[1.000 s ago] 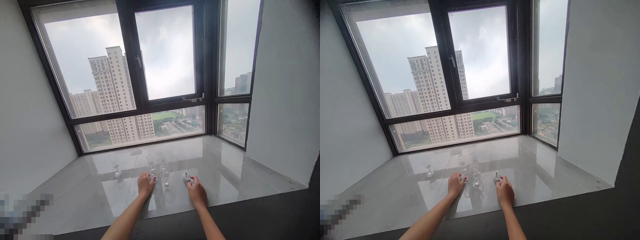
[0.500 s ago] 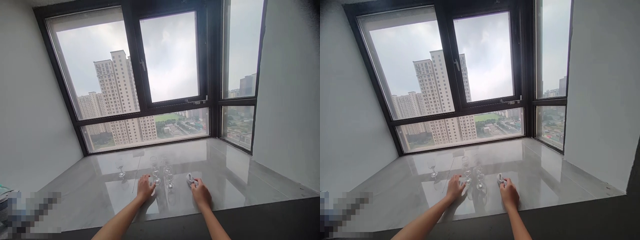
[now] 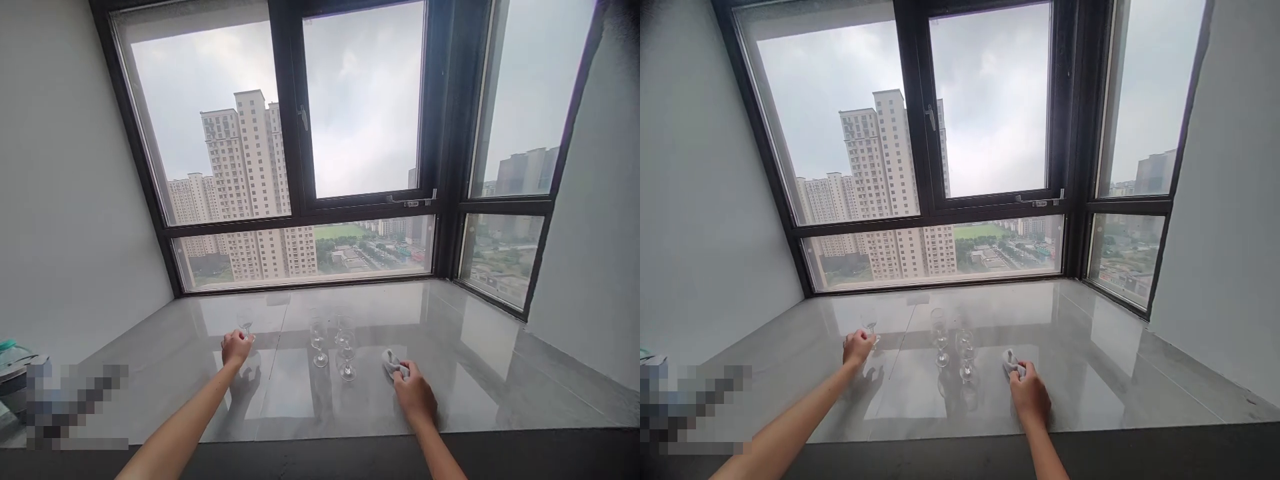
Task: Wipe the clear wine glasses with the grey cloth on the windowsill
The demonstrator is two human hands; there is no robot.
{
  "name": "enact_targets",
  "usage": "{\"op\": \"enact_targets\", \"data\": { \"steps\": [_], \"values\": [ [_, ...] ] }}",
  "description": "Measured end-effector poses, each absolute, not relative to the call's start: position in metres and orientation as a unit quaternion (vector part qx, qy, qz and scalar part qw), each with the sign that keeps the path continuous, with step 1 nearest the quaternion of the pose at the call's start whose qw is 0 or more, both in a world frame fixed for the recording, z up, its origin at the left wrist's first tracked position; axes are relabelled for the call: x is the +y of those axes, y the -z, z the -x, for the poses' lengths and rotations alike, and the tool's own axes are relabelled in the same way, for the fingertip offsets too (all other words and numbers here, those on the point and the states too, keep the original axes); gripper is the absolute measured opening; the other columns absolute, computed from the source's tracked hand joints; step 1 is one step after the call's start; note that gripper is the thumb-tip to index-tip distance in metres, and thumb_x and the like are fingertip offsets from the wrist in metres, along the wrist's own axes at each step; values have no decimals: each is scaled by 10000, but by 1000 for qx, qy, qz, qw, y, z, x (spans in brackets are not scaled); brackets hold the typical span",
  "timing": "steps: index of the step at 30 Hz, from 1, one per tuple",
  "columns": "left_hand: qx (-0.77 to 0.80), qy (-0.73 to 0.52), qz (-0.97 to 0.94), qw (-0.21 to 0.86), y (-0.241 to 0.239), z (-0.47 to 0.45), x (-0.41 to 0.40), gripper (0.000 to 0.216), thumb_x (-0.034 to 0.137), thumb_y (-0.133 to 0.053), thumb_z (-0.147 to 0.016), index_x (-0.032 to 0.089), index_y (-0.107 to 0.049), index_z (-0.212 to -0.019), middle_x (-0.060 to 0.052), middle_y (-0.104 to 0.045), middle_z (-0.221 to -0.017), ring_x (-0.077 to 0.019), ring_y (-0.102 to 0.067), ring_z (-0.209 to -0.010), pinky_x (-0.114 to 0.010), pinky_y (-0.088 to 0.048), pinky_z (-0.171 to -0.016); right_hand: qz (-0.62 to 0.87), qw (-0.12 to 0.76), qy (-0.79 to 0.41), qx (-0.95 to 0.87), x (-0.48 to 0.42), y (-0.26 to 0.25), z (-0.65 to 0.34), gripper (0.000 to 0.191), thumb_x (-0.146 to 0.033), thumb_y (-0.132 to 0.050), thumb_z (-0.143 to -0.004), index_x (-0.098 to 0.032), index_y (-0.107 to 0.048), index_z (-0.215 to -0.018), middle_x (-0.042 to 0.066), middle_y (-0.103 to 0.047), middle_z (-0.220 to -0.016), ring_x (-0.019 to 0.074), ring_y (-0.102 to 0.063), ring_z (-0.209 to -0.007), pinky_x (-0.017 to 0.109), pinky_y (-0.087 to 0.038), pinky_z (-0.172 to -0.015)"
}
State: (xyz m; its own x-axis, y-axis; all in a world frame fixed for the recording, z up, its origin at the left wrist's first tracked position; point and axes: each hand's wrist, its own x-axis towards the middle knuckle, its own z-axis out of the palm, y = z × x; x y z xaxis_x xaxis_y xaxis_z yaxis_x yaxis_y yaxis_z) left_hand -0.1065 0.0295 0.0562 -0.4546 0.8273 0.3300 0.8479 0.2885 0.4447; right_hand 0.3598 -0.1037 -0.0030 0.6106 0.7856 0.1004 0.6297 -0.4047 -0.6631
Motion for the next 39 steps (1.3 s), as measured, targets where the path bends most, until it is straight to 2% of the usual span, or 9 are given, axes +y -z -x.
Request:
{"op": "enact_targets", "data": {
  "steps": [2, 5, 8, 13, 18, 24, 32, 39],
  "values": [
    [-784, 270, 559, 7, -45, 112, 39, 269, 447, -519, -809, 216, -629, -893, -130, -567, -1246, -302, -532, -1147, -368, -418, -941, 833, 342, -111, -421, -104, 1, -358, 304, -316, -432, -887, -249, -595, -1135, 79, -716, -1016, 236, -665, -853, 273, -364, -602],
    [-773, 223, 594, 12, -25, 117, 51, 365, 439, -470, -841, 247, -638, -1102, -125, -444, -1431, -315, -449, -1292, -418, -392, -1013, 837, 342, -107, -413, -105, -3, -356, 298, -300, -434, -882, -244, -601, -1123, 75, -717, -1010, 231, -665, -858, 272, -363, -610],
    [-769, 171, 616, 8, -10, 121, 59, 506, 442, -478, -825, 244, -568, -1283, -143, -405, -1475, -338, -425, -1325, -473, -362, -1052, 837, 349, -103, -410, -107, -6, -355, 286, -289, -437, -876, -247, -607, -1102, 65, -717, -992, 220, -662, -846, 267, -362, -615],
    [-749, 134, 648, 7, -5, 121, 64, 565, 418, -456, -829, 195, -515, -1345, -141, -423, -1492, -319, -396, -1353, -482, -283, -1114, 839, 346, -92, -410, -109, -6, -355, 275, -292, -443, -875, -248, -607, -1091, 60, -718, -987, 210, -661, -832, 261, -351, -600],
    [-740, 154, 655, 23, -9, 116, 53, 511, 394, -470, -828, 191, -557, -1289, -135, -501, -1434, -314, -422, -1328, -452, -310, -1084, 838, 339, -90, -417, -107, -3, -357, 276, -301, -434, -877, -251, -605, -1088, 61, -718, -965, 225, -657, -832, 273, -353, -607],
    [-704, 182, 684, 59, -8, 115, 40, 371, 310, -399, -865, 189, -637, -1123, -102, -654, -1212, -268, -561, -1151, -363, -397, -990, 839, 340, -102, -413, -107, -5, -357, 308, -319, -436, -882, -252, -608, -1128, 70, -715, -980, 229, -658, -841, 272, -377, -623],
    [-693, 173, 700, 26, -14, 105, 26, 356, 285, -405, -857, 233, -671, -1088, -62, -671, -1179, -278, -575, -1123, -358, -448, -899, 843, 348, -103, -398, -109, -12, -353, 308, -300, -449, -880, -249, -619, -1132, 70, -717, -977, 215, -658, -847, 266, -397, -651],
    [-612, 215, 761, 32, -11, 40, -40, 228, 259, -446, -849, 241, -673, -862, -59, -681, -953, -252, -591, -1022, -341, -439, -879, 842, 347, -99, -401, -110, -12, -353, 299, -300, -454, -877, -252, -621, -1120, 60, -715, -968, 207, -653, -832, 255, -383, -646]
  ]
}}
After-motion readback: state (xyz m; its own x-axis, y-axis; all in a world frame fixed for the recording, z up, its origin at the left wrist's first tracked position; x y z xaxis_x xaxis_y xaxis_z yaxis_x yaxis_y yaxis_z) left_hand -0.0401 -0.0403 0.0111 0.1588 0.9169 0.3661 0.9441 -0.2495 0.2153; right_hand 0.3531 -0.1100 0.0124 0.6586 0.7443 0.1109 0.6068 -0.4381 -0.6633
